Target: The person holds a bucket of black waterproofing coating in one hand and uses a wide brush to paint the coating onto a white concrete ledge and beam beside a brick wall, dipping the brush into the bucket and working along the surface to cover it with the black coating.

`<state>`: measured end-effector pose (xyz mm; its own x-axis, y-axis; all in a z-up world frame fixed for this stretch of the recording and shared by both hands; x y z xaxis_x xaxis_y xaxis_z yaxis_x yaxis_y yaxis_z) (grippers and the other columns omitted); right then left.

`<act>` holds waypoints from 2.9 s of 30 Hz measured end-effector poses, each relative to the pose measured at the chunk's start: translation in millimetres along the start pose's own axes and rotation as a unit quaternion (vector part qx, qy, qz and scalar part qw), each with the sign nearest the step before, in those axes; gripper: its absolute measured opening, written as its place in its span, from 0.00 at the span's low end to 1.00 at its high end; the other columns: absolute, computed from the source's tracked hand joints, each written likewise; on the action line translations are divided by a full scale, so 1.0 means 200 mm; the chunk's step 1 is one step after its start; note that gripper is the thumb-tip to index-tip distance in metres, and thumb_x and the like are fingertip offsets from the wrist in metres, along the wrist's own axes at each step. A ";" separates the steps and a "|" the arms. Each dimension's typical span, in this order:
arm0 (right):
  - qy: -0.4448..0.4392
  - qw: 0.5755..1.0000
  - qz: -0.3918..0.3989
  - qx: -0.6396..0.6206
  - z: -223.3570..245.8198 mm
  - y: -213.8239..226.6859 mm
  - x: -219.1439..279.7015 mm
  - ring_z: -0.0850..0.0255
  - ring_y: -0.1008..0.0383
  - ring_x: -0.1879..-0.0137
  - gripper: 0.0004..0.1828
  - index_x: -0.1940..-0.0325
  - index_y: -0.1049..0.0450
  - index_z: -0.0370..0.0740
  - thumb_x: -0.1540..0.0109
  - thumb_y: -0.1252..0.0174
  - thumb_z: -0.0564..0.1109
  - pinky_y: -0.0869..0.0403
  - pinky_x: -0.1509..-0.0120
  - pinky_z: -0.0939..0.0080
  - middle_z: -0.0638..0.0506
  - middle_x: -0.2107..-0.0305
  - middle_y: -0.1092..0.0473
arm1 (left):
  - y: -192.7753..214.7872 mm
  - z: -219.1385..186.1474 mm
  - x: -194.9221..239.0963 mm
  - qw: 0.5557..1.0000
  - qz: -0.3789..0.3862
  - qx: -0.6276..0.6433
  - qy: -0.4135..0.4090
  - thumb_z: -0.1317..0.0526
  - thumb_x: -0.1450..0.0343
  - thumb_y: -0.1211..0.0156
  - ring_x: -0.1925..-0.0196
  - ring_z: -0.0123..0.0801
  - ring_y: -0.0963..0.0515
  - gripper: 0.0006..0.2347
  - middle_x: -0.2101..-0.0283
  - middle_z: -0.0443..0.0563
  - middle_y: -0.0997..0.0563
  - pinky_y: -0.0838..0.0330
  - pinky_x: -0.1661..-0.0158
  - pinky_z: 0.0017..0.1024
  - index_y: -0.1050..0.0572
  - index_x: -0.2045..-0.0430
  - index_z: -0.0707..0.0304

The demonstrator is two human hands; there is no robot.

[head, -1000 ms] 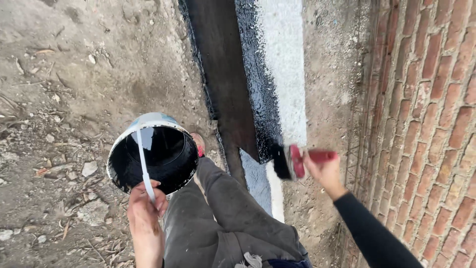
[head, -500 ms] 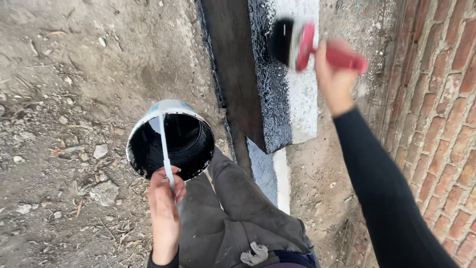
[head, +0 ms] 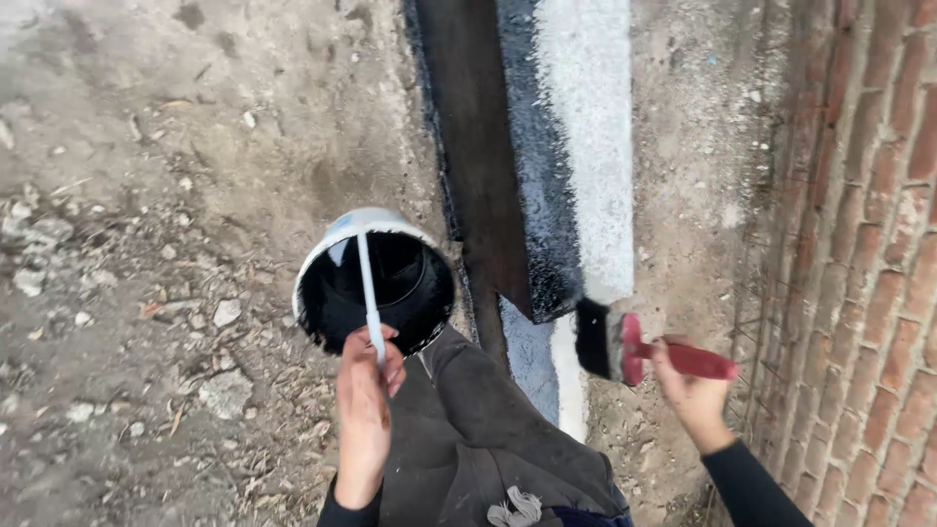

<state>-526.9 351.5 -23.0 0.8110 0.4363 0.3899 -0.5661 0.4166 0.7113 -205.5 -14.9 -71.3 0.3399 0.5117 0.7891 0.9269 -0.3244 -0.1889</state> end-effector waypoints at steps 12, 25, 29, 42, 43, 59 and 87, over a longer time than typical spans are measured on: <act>0.108 0.959 -0.081 -0.249 0.88 -0.32 0.08 0.60 0.22 0.74 0.07 0.58 0.25 0.31 0.35 0.43 0.40 0.22 0.70 0.65 0.42 0.70 0.25 | -0.27 -0.08 0.13 0.998 0.060 0.007 -0.025 0.56 0.23 0.60 0.72 0.24 0.34 0.14 0.74 0.46 0.34 0.38 0.72 0.24 0.33 0.57 0.70; 0.268 0.953 0.113 0.080 1.26 -1.07 -0.19 0.43 0.22 0.66 0.16 0.58 0.23 0.38 0.43 0.29 0.49 0.24 0.63 0.51 0.39 0.71 0.25 | -0.34 0.03 0.18 0.992 0.067 0.103 -0.009 0.58 0.24 0.62 0.72 0.25 0.37 0.13 0.73 0.47 0.36 0.42 0.72 0.24 0.33 0.58 0.71; 0.229 0.971 0.063 -0.005 1.16 -0.84 -0.17 0.49 0.20 0.64 0.14 0.56 0.22 0.40 0.41 0.31 0.48 0.22 0.62 0.56 0.41 0.69 0.24 | -0.37 -0.07 0.21 0.992 0.082 0.083 -0.050 0.56 0.23 0.61 0.71 0.25 0.36 0.14 0.72 0.47 0.35 0.40 0.71 0.25 0.33 0.57 0.72; -0.185 0.848 0.007 -0.496 0.01 -0.31 -0.43 0.66 0.29 0.74 0.17 0.55 0.26 0.35 0.33 0.41 0.54 0.31 0.72 0.68 0.48 0.72 0.26 | -0.49 -0.29 0.13 0.987 0.101 0.118 -0.042 0.54 0.22 0.60 0.71 0.27 0.38 0.16 0.73 0.49 0.37 0.41 0.70 0.27 0.34 0.56 0.73; -0.175 0.842 -0.019 -0.510 -0.08 -0.24 -0.47 0.67 0.29 0.73 0.17 0.55 0.26 0.36 0.32 0.41 0.54 0.31 0.71 0.70 0.49 0.71 0.26 | -0.50 -0.30 0.11 0.987 0.106 0.115 -0.040 0.54 0.23 0.61 0.72 0.27 0.38 0.16 0.73 0.49 0.37 0.41 0.70 0.26 0.33 0.56 0.72; 0.201 0.976 -0.065 -0.056 0.63 -0.24 -1.07 0.61 0.20 0.62 0.06 0.50 0.23 0.31 0.29 0.38 0.37 0.19 0.57 0.62 0.44 0.60 0.22 | -0.40 -0.34 -0.35 0.996 0.091 -0.023 0.010 0.56 0.23 0.60 0.71 0.25 0.40 0.15 0.73 0.46 0.39 0.42 0.68 0.25 0.34 0.57 0.73; 0.168 0.982 0.002 0.085 0.82 -0.35 -1.14 0.62 0.21 0.60 0.05 0.52 0.24 0.33 0.31 0.39 0.37 0.22 0.58 0.66 0.47 0.62 0.24 | 0.00 -0.46 -0.64 0.997 0.019 -0.008 0.070 0.58 0.25 0.59 0.68 0.26 0.40 0.14 0.71 0.48 0.38 0.42 0.67 0.27 0.35 0.56 0.76</act>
<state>-647.8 92.5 -65.8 0.6984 0.6875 0.1988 -0.5136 0.2881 0.8082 -264.1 -154.3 -119.0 0.3482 0.3835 0.8554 0.9109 -0.3540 -0.2120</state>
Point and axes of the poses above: each hand's wrist, its own x-axis away from the middle knuckle, its own y-axis out of the back of the hand, z = x × y, the point moved 10 cm from there along -x, towards the middle knuckle
